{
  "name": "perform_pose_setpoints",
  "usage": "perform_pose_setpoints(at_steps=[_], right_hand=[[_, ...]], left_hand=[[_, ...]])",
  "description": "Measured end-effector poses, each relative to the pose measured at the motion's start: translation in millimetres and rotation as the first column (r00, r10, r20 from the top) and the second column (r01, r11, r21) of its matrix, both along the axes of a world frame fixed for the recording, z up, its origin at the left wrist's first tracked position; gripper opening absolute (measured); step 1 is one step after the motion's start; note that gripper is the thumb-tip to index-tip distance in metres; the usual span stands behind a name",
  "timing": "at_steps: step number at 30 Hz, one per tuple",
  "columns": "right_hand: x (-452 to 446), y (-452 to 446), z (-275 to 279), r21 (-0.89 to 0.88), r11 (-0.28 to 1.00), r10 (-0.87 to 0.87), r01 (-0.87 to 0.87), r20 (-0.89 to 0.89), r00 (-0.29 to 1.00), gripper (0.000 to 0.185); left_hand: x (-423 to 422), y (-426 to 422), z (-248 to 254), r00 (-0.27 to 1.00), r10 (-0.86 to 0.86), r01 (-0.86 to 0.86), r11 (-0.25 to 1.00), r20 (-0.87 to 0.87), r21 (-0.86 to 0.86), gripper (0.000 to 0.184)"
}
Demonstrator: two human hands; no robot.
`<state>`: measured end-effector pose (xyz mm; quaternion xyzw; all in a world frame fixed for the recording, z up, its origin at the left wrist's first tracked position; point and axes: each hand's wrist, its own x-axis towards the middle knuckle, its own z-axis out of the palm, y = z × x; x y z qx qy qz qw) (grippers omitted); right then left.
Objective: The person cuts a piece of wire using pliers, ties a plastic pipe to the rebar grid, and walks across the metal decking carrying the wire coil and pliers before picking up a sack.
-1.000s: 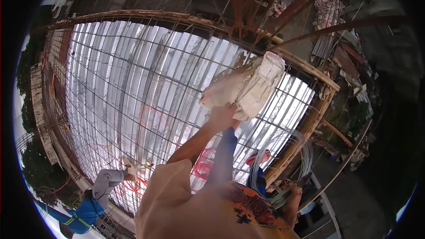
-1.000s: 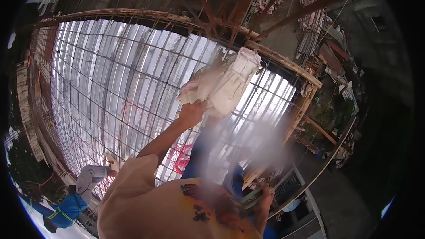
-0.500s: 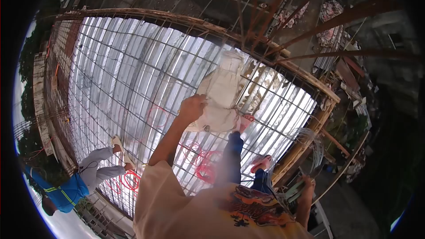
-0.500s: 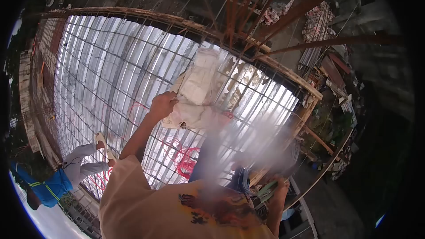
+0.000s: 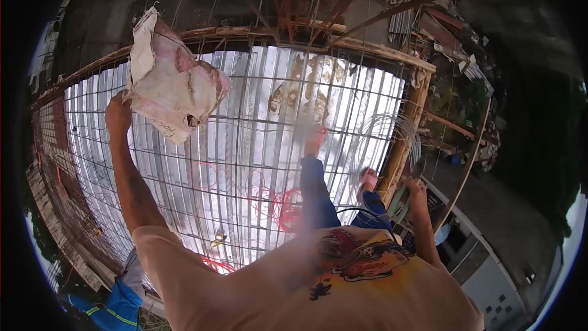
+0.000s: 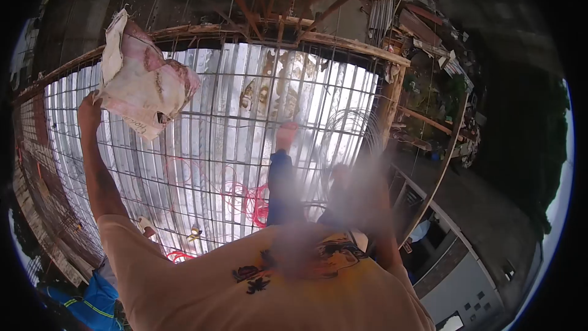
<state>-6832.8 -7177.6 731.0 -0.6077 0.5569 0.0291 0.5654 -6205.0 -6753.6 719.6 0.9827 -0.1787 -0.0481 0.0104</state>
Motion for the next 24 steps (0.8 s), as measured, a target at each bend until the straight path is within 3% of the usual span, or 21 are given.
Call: perform_pose_setpoints(at_steps=[1, 2, 3, 5, 6, 7, 8, 9, 10, 11, 13, 15, 16, 18, 19, 21, 22, 24], right_hand=[[4.7, -2.1, -0.3, 0.006, 1.0, -0.004, 0.004, -0.017, 1.0, 0.022], [3.1, -3.8, -3.4, 0.113, 0.981, -0.155, 0.159, -0.043, 0.987, 0.023], [1.7, -5.7, -6.4, 0.198, 0.926, -0.312, 0.322, -0.085, 0.946, 0.023], [5.3, -4.5, -17.4, 0.218, 0.898, -0.386, 0.382, -0.023, 0.922, 0.023], [3.3, -4.8, -24.7, 0.231, 0.88, -0.428, 0.415, 0.004, 0.904, 0.024], [-6.8, -7.2, -45.5, 0.147, 0.943, -0.307, 0.298, 0.044, 0.951, 0.024], [-4.7, -11.3, -49.2, 0.149, 0.941, -0.308, 0.303, 0.013, 0.951, 0.024], [-2.7, -15.3, -52.8, 0.151, 0.939, -0.309, 0.308, -0.018, 0.951, 0.024], [14.0, -16.5, -43.8, 0.231, 0.869, -0.424, 0.438, -0.111, 0.899, 0.024], [16.2, -17.2, -52.9, 0.247, 0.868, -0.433, 0.43, -0.042, 0.9, 0.025], [12.0, -14.6, -73.9, 0.28, 0.868, -0.45, 0.41, 0.091, 0.889, 0.027], [17.0, -18.2, -62.9, 0.24, 0.886, -0.421, 0.395, 0.063, 0.905, 0.031], [14.5, -20.8, -61.1, 0.247, 0.889, -0.409, 0.384, 0.054, 0.911, 0.033], [-4.1, -24.2, -72.5, 0.256, 0.923, -0.337, 0.289, 0.17, 0.926, 0.042], [-0.1, -33.7, -36.1, 0.447, 0.794, -0.529, 0.413, 0.171, 0.831, 0.045], [-32.1, -47.2, -46.7, 0.588, 0.742, -0.561, 0.323, 0.279, 0.78, 0.044], [-50.2, -53.1, -47.0, 0.65, 0.709, -0.584, 0.274, 0.323, 0.745, 0.044], [-78.3, -66.6, -46.4, 0.548, 0.792, -0.465, 0.269, 0.256, 0.848, 0.039]], left_hand=[[-7.4, -17.4, 0.5, 0.999, -0.033, 0.031, 0.997, 0.026, 0.068, 0.038], [-15.3, -33.3, 4.1, 0.996, -0.069, 0.061, 0.988, 0.052, 0.143, 0.042], [-21.2, -37.2, -11.0, 0.993, -0.116, 0.117, 0.993, -0.035, 0.021, 0.044], [-59.3, -64.2, -56.9, 0.962, -0.208, 0.172, 0.965, -0.175, -0.199, 0.049], [-106.7, -102.7, -55.1, 0.941, -0.202, 0.124, 0.952, -0.272, -0.279, 0.048], [-154.1, -133.6, -60.1, 0.89, -0.232, 0.074, 0.923, -0.392, -0.378, 0.048], [-200.6, -153.4, -77.7, 0.844, -0.315, 0.112, 0.895, -0.433, -0.433, 0.049], [-251.8, -183.4, -76.5, 0.718, -0.346, 0.021, 0.878, -0.603, -0.479, 0.049], [-301.6, -214.0, -63.8, 0.633, -0.369, 0.042, 0.894, -0.681, -0.445, 0.05], [-348.2, -235.9, -60.0, 0.527, -0.408, 0.015, 0.882, -0.746, -0.472, 0.051], [-425.9, -277.3, -40.9, 0.403, -0.541, 0.033, 0.814, -0.738, -0.58, 0.062], [-489.1, -309.6, -31.2, 0.553, -0.639, 0.178, 0.718, -0.535, -0.673, 0.077], [-511.9, -327.2, -26.9, 0.468, -0.577, -0.028, 0.748, -0.67, -0.664, 0.087], [-533.9, -357.1, -16.7, 0.452, -0.621, 0.05, 0.734, -0.64, -0.677, 0.086], [-541.0, -367.3, -12.6, 0.364, -0.604, -0.097, 0.733, -0.709, -0.674, 0.082], [-551.2, -384.4, -9.1, 0.144, -0.576, -0.374, 0.721, -0.805, -0.583, 0.074], [-559.1, -390.3, -16.5, 0.107, -0.558, -0.335, 0.759, -0.823, -0.558, 0.067], [-571.6, -406.7, -37.0, 0.045, -0.525, -0.231, 0.822, -0.85, -0.52, 0.053]])
